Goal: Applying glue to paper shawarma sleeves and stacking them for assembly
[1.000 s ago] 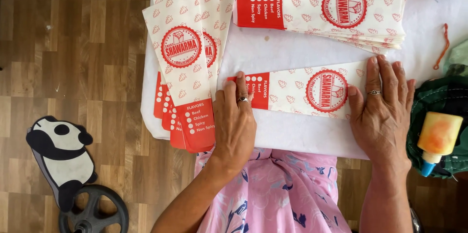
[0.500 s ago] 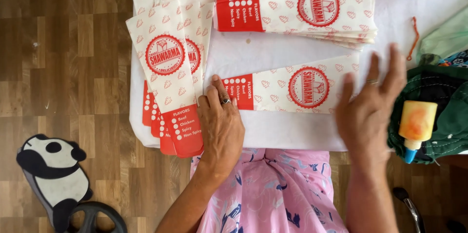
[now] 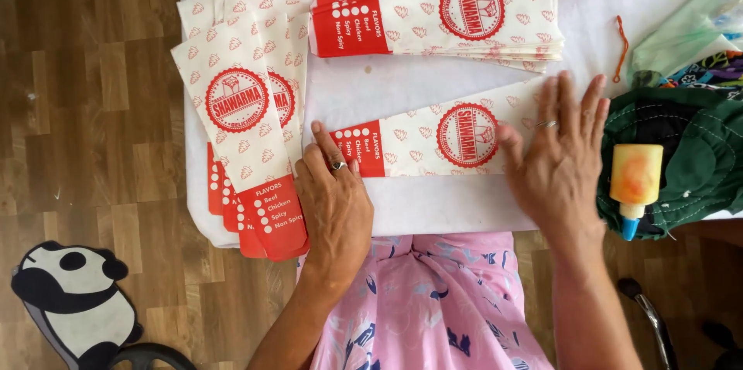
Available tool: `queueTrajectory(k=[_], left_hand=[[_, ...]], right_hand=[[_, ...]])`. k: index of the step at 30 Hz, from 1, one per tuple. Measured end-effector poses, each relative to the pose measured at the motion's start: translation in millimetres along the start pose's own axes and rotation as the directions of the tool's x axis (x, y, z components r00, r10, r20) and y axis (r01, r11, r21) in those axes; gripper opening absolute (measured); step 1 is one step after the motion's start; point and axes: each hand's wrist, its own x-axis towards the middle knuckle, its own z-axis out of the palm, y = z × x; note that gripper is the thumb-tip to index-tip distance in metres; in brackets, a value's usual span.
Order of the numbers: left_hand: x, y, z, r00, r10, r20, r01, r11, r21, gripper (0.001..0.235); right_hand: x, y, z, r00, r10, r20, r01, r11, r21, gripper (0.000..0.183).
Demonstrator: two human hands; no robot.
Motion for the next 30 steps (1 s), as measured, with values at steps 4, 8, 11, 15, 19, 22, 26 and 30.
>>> queueTrajectory(k=[4,8,11,15,19,22,26,30], left_hand=[[-7,-1,3,0.997,0.049,-0.059,-0.051,0.998,-0.041,0.073],[-4,1,1,0.997,0.039,-0.065,-0.04,0.999,-0.018,0.059],[-8,0,3,0.996,0.054,-0.066,-0.055,0.999,-0.002,0.064],[-12,10,7,0.969,0.141,-0.203,-0.16,0.984,-0.082,0.076],[-14,21,9,0.911,0.399,-0.105,-0.408,0.835,-0.37,0.07],[-29,20,17,0.848,0.529,0.014,-0.49,0.795,-0.357,0.083],[-38,20,-34,0.747,0.665,0.022,-0.604,0.691,-0.396,0.062],[-36,-3,-80,0.92,0.381,0.089,-0.201,0.656,-0.728,0.054]], right_hand=[[-42,-55,-3,0.968,-0.246,-0.052,0.251,0.94,0.232,0.077],[-60,-55,-13,0.959,-0.227,0.168,0.182,0.952,0.248,0.1],[-79,-16,-14,0.976,-0.068,0.206,0.047,0.993,0.105,0.096],[-81,-1,-21,0.991,0.021,0.129,-0.042,0.987,0.158,0.078],[-50,-2,-33,0.994,0.076,-0.084,-0.059,0.981,0.185,0.05],[-11,3,-34,0.981,-0.003,-0.193,0.045,0.976,0.214,0.041],[45,0,-36,0.961,-0.18,-0.211,0.232,0.94,0.252,0.031],[80,1,-19,0.945,-0.32,-0.066,0.324,0.897,0.3,0.04]])
